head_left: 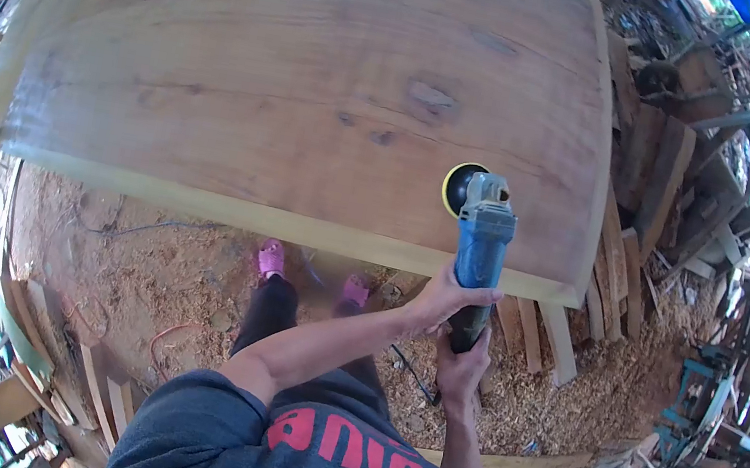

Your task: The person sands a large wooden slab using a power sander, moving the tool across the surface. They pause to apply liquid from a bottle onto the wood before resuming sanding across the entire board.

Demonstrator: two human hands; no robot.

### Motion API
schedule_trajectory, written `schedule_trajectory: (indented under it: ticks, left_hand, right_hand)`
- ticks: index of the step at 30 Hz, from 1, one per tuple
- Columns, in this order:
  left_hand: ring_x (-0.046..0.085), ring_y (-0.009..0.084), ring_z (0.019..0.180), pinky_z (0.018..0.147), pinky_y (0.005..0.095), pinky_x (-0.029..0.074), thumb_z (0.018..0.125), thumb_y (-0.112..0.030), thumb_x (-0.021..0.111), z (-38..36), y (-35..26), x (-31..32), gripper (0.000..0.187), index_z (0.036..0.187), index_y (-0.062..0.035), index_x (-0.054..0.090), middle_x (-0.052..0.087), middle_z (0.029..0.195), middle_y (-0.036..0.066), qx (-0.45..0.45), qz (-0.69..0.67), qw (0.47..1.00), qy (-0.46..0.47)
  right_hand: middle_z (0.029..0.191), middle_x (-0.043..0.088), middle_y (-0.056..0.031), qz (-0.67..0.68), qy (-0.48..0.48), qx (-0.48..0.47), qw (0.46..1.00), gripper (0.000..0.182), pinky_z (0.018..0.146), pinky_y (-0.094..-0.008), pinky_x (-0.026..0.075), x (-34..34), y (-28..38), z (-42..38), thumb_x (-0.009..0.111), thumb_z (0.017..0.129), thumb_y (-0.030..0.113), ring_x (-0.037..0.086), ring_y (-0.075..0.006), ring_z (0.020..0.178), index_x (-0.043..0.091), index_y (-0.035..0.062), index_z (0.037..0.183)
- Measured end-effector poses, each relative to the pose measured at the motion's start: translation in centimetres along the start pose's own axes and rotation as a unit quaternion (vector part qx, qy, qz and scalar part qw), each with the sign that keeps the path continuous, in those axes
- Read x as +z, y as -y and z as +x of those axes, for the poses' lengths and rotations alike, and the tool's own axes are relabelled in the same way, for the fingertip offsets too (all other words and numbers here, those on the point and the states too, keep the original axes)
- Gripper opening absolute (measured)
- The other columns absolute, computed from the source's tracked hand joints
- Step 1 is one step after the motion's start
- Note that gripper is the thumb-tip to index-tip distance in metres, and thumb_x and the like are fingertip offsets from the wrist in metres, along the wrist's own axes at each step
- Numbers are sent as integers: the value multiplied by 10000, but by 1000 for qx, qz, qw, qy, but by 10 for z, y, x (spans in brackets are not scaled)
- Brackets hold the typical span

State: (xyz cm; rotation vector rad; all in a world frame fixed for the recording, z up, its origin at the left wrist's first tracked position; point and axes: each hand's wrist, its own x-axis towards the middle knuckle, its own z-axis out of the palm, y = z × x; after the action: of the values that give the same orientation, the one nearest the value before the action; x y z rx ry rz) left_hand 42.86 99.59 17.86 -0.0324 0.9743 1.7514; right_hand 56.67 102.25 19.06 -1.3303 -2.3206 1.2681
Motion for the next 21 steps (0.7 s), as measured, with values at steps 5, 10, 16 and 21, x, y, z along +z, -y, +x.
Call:
schedule_trajectory:
  ticks: [5, 10, 16, 21]
  left_hand:
    - [596, 138, 901, 825, 325, 497, 715, -164, 825, -51, -27, -72, 566, 1146, -38, 480, 581, 988, 44, 48, -37, 995, -81]
    - [612, 151, 886, 809, 326, 508, 731, -184, 813, -114, -76, -143, 491, 1104, -44, 525, 606, 952, 43, 107, -85, 969, -206]
    - [621, 154, 861, 783, 321, 509, 750, -188, 797, -129, -142, -234, 413, 1052, -52, 549, 625, 929, 54, 158, -76, 945, -276]
    - [633, 158, 806, 741, 316, 519, 766, -210, 780, -95, -183, -263, 366, 1005, -38, 564, 637, 886, 71, 168, -58, 960, -216]
  right_hand:
    - [798, 638, -218, -38, 82, -42, 995, 352, 659, -416, 499, 54, 49, -20, 710, 740, 115, 663, -389, 774, 491, -2, 990]
    - [814, 642, -243, -30, 188, -106, 976, 372, 654, -457, 508, 133, 92, -37, 734, 757, 163, 648, -428, 815, 485, 11, 989]
    - [799, 622, -272, -49, 236, -178, 954, 410, 626, -511, 488, 230, 152, -27, 717, 764, 186, 617, -464, 774, 450, 16, 1024]
    - [784, 620, -276, -13, 188, -199, 962, 382, 653, -524, 478, 264, 180, 3, 696, 764, 164, 605, -480, 785, 454, 15, 1019]
